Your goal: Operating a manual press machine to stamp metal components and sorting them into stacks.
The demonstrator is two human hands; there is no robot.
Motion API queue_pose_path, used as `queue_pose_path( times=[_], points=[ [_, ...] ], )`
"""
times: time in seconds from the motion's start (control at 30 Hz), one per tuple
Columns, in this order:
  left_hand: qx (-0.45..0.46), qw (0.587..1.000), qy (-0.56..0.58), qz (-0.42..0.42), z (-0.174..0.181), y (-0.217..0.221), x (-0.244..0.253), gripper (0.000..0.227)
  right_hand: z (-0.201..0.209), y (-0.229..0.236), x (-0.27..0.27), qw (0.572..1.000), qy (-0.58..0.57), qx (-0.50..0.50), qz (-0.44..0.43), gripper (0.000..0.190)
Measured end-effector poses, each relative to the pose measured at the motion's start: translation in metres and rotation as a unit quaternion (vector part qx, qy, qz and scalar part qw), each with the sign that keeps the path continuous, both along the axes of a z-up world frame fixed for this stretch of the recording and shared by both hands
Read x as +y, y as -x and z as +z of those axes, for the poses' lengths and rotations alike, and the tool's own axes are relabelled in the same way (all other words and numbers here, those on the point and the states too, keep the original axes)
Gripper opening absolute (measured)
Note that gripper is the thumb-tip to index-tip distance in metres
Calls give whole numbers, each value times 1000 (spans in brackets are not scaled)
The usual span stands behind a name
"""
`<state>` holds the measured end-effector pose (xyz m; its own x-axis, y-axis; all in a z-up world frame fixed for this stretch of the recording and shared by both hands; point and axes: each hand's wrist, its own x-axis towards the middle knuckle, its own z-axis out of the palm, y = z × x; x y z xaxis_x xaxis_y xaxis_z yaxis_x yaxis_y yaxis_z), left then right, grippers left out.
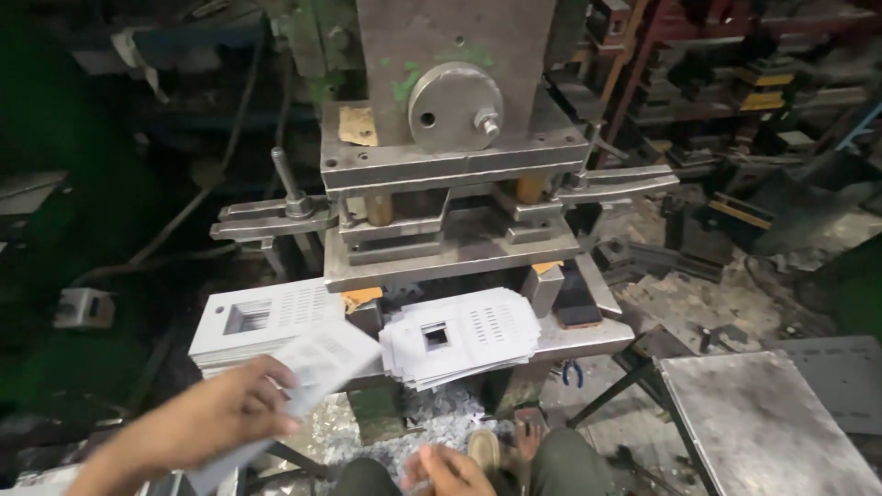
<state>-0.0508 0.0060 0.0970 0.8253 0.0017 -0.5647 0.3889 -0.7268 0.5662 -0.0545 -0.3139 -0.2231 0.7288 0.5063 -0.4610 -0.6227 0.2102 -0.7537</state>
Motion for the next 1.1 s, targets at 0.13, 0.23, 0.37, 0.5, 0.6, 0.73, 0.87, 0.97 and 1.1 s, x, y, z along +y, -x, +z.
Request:
queue_pose_path(
  times=[0.13,0.23,0.37,0.5,0.6,0.73,0.87,0.97,1.1],
  points=[
    [-59,994,-1,-90,16,19,-68,68,175,-8,33,996,-56,54,-54,42],
    [-151,966,-16,-207,-12,7,-80,59,169,-28,34,991,-48,2,-129,37],
    [-274,935,-145,-174,-8,-18,-66,59,178,-51,9,978,-44,-41,-197,34],
    [-212,945,-248,-11,-54,-53,-1,96,235,-83,-12,954,-65,-68,-284,29],
    [-85,916,-389,-40,-73,-62,17,116,254,-144,-18,941,-127,-90,-300,25],
    [-31,887,-457,-59,-64,-46,-7,128,239,-215,-23,939,-197,-80,-272,17],
    [-33,884,-463,-55,-76,-53,-1,129,246,-198,-8,956,-130,-86,-249,16],
    [-70,889,-452,-36,-93,-53,8,121,247,-204,5,969,-59,-133,-198,18],
    [-58,890,-450,-40,-81,-51,0,119,256,-256,18,967,46,-189,-164,21]
  ],
)
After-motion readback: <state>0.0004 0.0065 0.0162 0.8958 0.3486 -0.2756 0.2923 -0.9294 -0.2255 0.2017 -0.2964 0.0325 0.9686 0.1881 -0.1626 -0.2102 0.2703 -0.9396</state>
